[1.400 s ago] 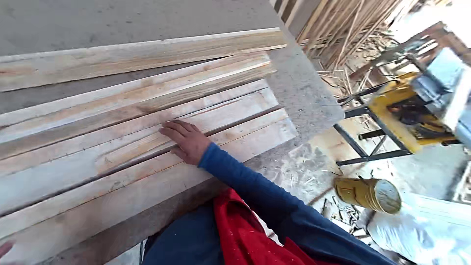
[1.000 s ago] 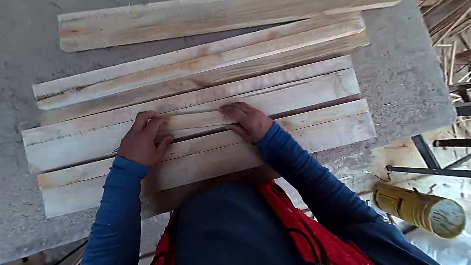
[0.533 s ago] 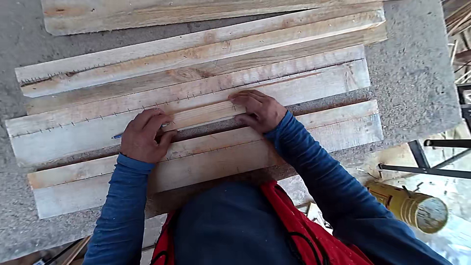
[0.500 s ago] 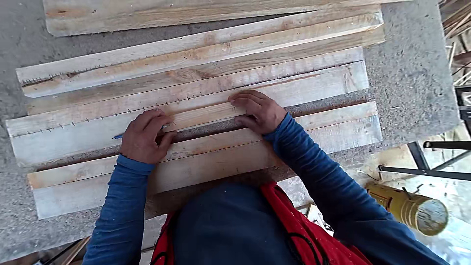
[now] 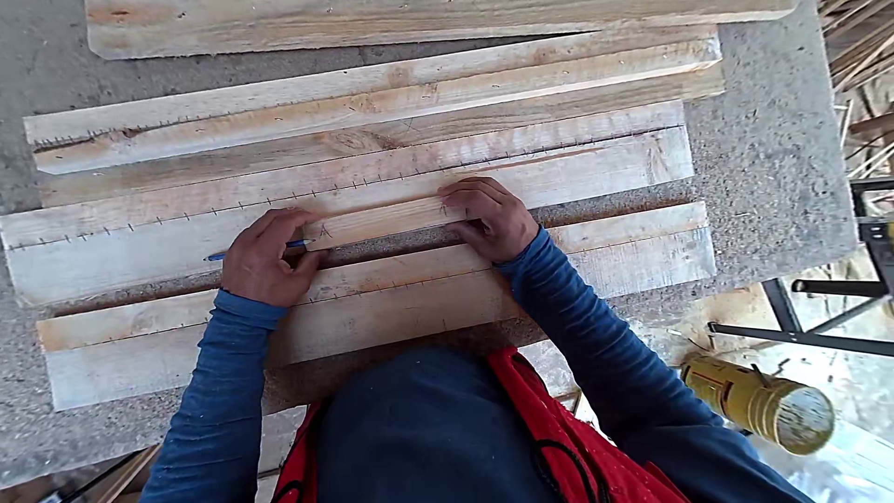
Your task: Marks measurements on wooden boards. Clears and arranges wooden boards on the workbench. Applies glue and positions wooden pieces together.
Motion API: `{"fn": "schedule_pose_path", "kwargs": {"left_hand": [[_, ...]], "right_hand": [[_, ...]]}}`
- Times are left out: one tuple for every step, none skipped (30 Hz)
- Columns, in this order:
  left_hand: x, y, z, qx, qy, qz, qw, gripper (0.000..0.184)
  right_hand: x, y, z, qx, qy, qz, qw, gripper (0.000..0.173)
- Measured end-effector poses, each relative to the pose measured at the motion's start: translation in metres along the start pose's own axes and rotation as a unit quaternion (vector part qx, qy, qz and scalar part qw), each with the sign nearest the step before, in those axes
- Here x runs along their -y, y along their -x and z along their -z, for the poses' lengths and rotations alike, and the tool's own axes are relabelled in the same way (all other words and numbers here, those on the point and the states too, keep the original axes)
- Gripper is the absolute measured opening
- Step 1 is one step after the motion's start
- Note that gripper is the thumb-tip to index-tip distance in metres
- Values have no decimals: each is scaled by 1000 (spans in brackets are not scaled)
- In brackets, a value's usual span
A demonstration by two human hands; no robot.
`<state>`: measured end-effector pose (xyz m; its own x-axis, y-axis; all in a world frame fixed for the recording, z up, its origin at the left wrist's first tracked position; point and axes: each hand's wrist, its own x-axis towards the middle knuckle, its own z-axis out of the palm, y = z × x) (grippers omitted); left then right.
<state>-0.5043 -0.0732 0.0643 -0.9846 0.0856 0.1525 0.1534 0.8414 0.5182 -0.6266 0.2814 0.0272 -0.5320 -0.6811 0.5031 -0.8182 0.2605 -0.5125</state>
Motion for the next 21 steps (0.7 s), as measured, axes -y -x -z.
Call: {"fn": "schedule_pose_path", "kwargs": {"left_hand": [[-1,-1,0,2,1,5,1000,46],[-1,-1,1,4,3,8,1000,46],[-2,-2,1,8,3,12,1000,46],[-3,-2,2,11,3,13,1000,47],[-2,-2,3,13,3,12,1000,47],[-2,-2,3,14,2,11,1000,47],[-1,-2,3,14,0,10,1000,47],[0,-2,2,12,-2,9,1000,47],[0,-2,2,12,-4,9,1000,46],[0,-2,2,13,-4,9,1000,46],[0,-2,2,13,-2,8,1000,46],[0,-2,1,12,-1,8,1000,46],[0,-1,1,12,-1,8,1000,46],[0,-1,1,11,-2,9,1000,46],[1,-1,1,9,-1,9,1000,45],[1,-1,1,7,-1,9,1000,45],[1,-1,1,8,0,9,1000,45],[1,-1,1,10,-1,11,1000,45],[1,-2,1,11,-1,12,1000,45],[0,-2,1,11,-1,13,1000,45],[0,-2,2,10,1,15,1000,45]], "right_hand": [[0,0,0,-1,-2,-3,1000,25],[1,0,0,-1,0,-6,1000,23],[3,1,-1,0,4,-8,1000,22],[5,1,-1,1,10,-7,1000,21],[6,1,-1,3,15,-4,1000,20],[6,1,-1,1,17,0,1000,19],[7,1,-1,-1,15,2,1000,18],[7,1,-1,-3,13,2,1000,17],[7,1,-2,-4,12,1,1000,17],[8,1,-2,-5,12,-2,1000,16],[9,1,-2,-5,15,-6,1000,16],[10,2,-2,-6,20,-10,1000,15],[12,2,-3,-5,29,-16,999,14],[13,3,-3,-1,46,-23,999,14],[15,3,-3,5,75,-29,997,15],[19,3,-2,13,113,-32,993,17],[23,3,-1,18,151,-32,988,19],[27,4,-1,19,188,-29,982,21],[30,4,-1,20,220,-25,975,22],[33,4,-1,25,241,-22,970,22],[36,3,-1,34,248,-18,968,22]]}}
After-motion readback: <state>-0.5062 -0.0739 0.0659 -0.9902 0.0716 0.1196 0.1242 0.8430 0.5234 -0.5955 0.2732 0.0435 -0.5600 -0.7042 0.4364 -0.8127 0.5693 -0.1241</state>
